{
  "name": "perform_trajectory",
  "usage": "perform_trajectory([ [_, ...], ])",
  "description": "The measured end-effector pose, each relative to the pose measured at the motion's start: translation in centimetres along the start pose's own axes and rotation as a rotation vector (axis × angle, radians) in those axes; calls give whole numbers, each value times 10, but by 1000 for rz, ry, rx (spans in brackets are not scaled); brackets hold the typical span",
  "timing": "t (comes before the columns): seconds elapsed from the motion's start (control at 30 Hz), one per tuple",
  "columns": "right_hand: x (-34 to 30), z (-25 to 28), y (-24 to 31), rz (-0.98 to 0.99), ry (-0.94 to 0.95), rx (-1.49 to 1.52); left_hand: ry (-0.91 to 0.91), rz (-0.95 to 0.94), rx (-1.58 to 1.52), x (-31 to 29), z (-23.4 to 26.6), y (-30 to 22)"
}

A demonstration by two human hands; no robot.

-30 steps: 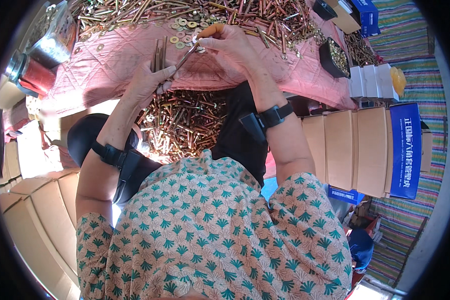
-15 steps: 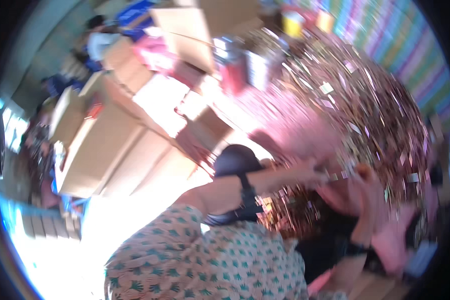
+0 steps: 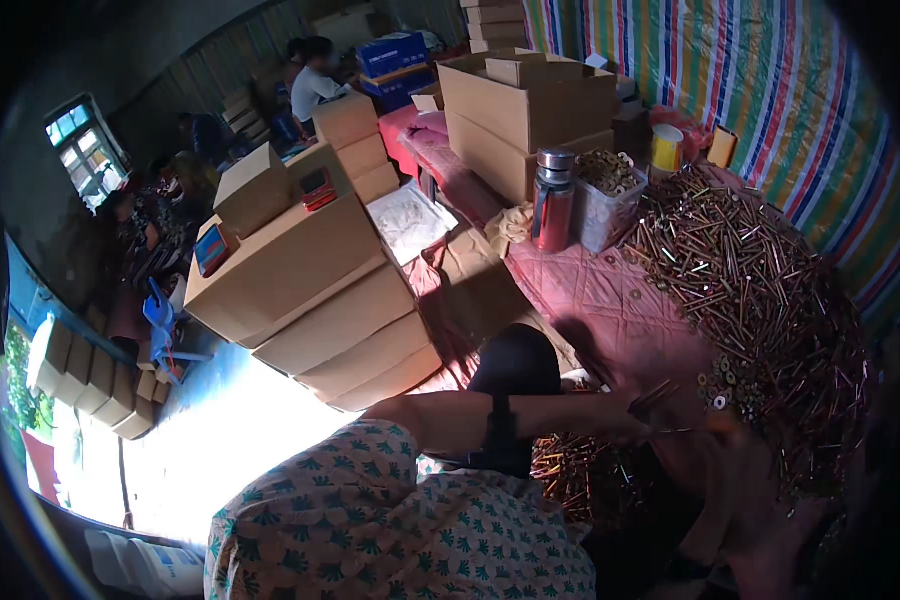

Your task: Assemble metal bolts, washers, and other hardware components.

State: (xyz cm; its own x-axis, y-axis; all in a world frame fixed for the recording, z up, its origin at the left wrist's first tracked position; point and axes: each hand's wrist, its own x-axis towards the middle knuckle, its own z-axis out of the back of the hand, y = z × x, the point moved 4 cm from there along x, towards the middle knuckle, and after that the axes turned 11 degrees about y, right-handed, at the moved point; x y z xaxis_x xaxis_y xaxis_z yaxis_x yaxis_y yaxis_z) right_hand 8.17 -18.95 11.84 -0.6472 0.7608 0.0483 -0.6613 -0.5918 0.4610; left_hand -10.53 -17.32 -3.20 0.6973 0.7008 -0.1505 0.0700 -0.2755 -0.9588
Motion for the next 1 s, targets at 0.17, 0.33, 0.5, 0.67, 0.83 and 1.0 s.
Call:
perform_trajectory([
  [0.17, 0, -8, 3, -226, 177, 362, 19, -53, -62, 0, -2, 24],
  [0.33, -4, -4, 11, -308, 135, -45, 13, -108, -55, -22, -22, 3],
  [0.5, 0, -7, 19, -319, 133, 45, -15, -123, -28, -40, -30, -10],
  [0.67, 14, -19, 24, -423, 276, -177, -80, -137, 29, -52, -25, -6],
  [0.83, 2, -65, -46, -62, 44, 455, -84, -105, 1, -49, -23, 5],
  [1.0, 10, -100, -101, -74, -71, 648, -95, -92, 4, -46, -18, 14],
])
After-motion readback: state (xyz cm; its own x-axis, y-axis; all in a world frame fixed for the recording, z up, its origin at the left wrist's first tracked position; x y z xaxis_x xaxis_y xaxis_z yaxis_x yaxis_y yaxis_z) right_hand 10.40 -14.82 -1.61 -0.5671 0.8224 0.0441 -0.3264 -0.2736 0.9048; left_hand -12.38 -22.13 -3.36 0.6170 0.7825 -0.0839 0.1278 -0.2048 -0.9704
